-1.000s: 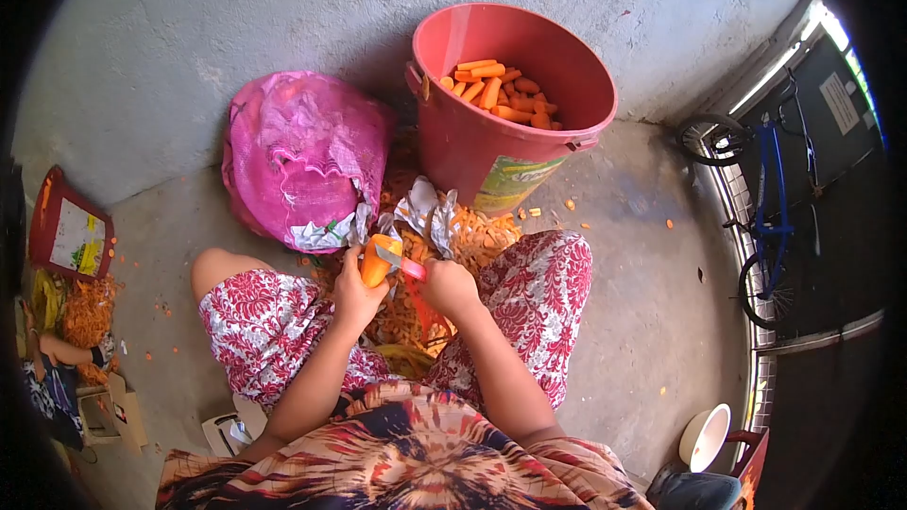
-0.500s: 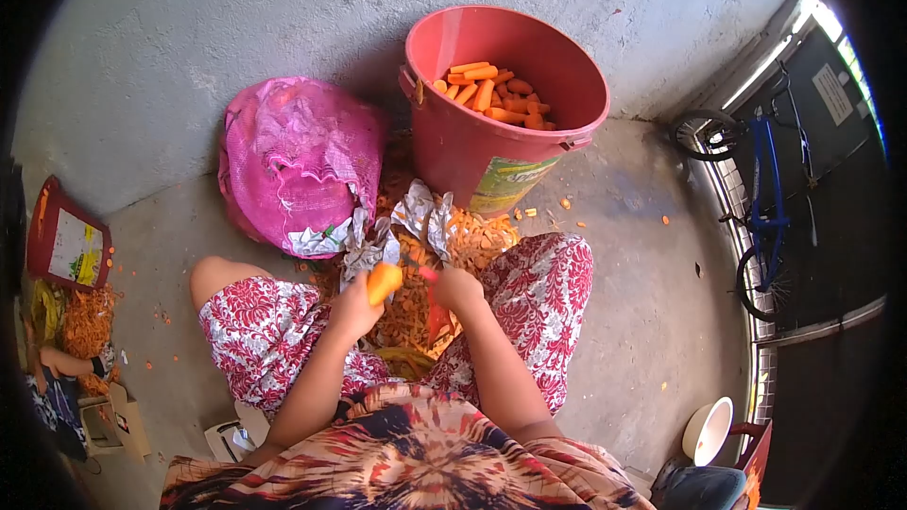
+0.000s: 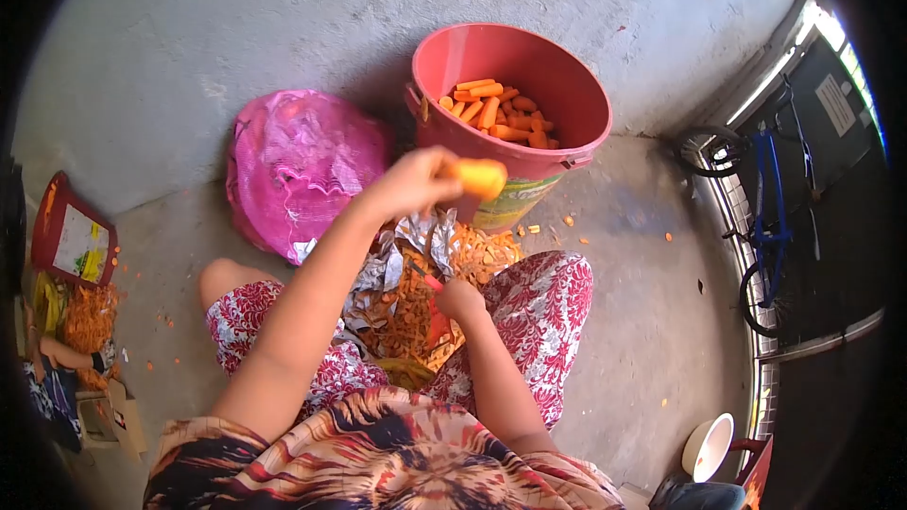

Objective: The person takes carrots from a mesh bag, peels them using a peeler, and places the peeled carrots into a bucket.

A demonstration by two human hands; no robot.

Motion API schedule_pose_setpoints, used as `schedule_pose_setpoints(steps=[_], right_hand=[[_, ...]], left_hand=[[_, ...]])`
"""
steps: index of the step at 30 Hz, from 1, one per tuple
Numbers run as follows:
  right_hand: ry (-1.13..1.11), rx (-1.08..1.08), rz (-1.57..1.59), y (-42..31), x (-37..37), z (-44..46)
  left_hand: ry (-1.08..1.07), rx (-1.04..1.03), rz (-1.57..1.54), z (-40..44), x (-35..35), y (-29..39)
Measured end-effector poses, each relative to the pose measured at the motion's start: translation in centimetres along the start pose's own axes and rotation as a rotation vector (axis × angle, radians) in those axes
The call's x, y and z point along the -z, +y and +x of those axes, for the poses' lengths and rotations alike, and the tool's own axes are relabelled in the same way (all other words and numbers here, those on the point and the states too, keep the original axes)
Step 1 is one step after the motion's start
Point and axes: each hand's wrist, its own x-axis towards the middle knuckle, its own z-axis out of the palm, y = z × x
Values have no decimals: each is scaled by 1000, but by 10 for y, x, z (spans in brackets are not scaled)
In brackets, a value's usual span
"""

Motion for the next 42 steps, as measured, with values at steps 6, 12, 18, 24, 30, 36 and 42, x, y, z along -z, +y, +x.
schedule_pose_setpoints(steps=[6, 12, 18, 24, 30, 36, 42], right_hand=[[-44, 153, -72, -2, -3, 4], [103, 122, 152, 5, 44, -17], [217, 224, 968, 51, 105, -100], [1029, -148, 1717, 169, 117, -115], [961, -622, 1224, 301, 12, -96], [511, -712, 897, 333, -85, -27], [333, -543, 568, 393, -83, 90]], left_hand=[[285, -299, -284, 42, -14, 19], [282, 116, 726, -20, -2, -158], [-270, 846, 703, -80, -1, -282], [-77, 711, 544, -77, -21, -290], [-175, 784, 618, -68, -24, -317], [160, 600, 370, -31, -12, -273], [46, 643, 501, -61, 4, -286]])
